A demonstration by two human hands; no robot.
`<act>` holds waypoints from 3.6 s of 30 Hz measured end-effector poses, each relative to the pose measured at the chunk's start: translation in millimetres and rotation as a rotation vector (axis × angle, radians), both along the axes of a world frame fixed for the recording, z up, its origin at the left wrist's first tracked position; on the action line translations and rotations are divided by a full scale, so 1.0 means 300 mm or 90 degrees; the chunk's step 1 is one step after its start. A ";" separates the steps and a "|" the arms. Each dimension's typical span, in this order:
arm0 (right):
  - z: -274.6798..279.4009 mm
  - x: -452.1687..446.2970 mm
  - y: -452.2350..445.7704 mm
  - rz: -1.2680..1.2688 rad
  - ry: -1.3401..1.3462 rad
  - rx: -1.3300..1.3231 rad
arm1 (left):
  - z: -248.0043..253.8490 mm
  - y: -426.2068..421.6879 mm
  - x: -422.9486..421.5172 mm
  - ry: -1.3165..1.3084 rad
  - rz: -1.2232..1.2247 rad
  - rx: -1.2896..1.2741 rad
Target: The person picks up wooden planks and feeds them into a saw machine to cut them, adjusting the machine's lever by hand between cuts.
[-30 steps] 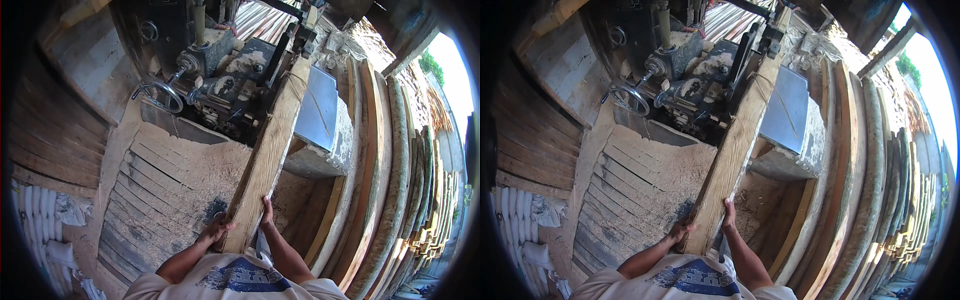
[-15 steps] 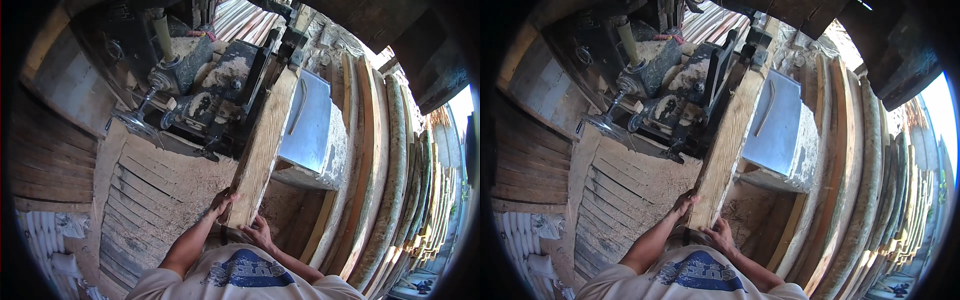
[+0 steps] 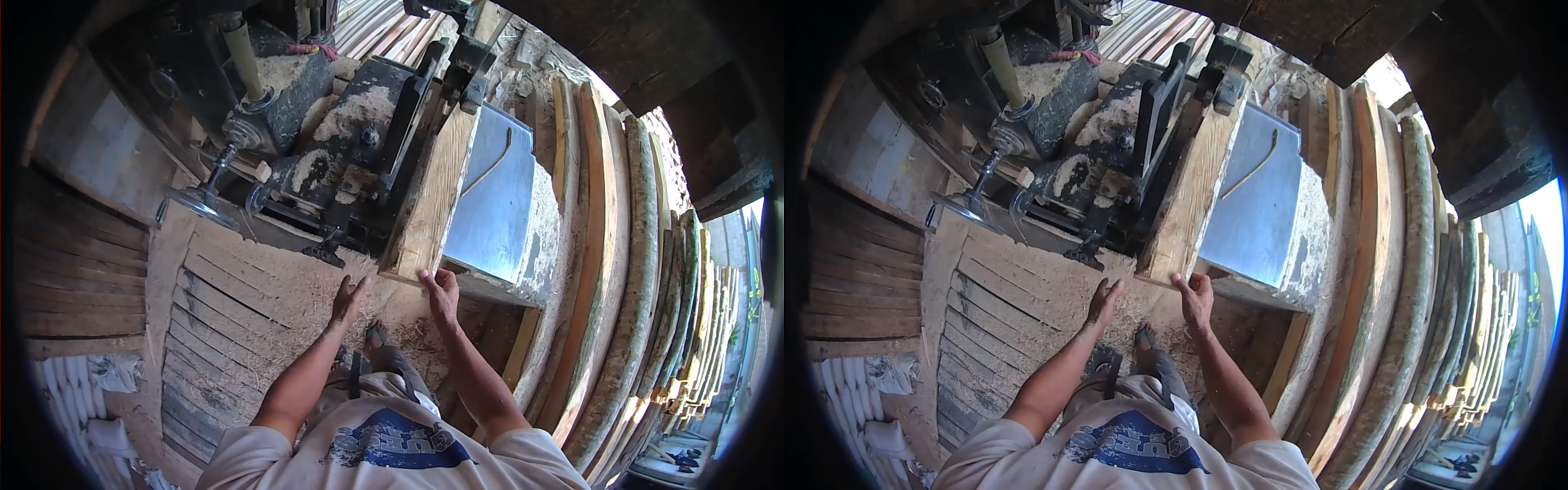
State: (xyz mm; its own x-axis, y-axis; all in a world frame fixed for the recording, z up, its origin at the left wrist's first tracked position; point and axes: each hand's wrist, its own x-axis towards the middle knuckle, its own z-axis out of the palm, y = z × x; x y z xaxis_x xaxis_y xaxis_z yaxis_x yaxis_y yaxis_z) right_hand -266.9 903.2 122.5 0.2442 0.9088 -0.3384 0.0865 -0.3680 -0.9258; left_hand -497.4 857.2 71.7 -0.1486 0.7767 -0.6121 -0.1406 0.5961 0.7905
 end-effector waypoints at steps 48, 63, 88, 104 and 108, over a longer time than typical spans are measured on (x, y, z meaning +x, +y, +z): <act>-0.577 -0.088 -1.563 -0.141 -0.011 -0.300 | 0.074 -0.793 -0.339 0.080 -0.224 -0.070; -0.154 -0.063 -1.340 -0.233 0.132 0.057 | 0.101 -0.479 0.221 0.004 -0.214 0.212; 0.085 -0.121 -2.803 -0.965 0.170 -0.290 | 0.119 -0.428 -0.408 0.569 -0.551 0.628; 0.221 -0.186 -1.038 -0.212 -0.166 0.241 | -0.119 0.549 -0.285 0.751 -0.406 0.883; -0.062 -0.326 -0.124 0.097 -0.376 0.404 | -0.077 0.505 -0.256 0.689 -0.080 0.737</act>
State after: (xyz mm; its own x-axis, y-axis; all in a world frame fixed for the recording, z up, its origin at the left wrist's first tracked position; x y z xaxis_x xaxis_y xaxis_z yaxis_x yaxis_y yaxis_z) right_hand -364.7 866.1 103.9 0.0799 0.9195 0.3849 0.6220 0.2557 -0.7401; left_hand -574.1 1008.7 48.7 -0.0041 0.7679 0.6406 0.7668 -0.4088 0.4949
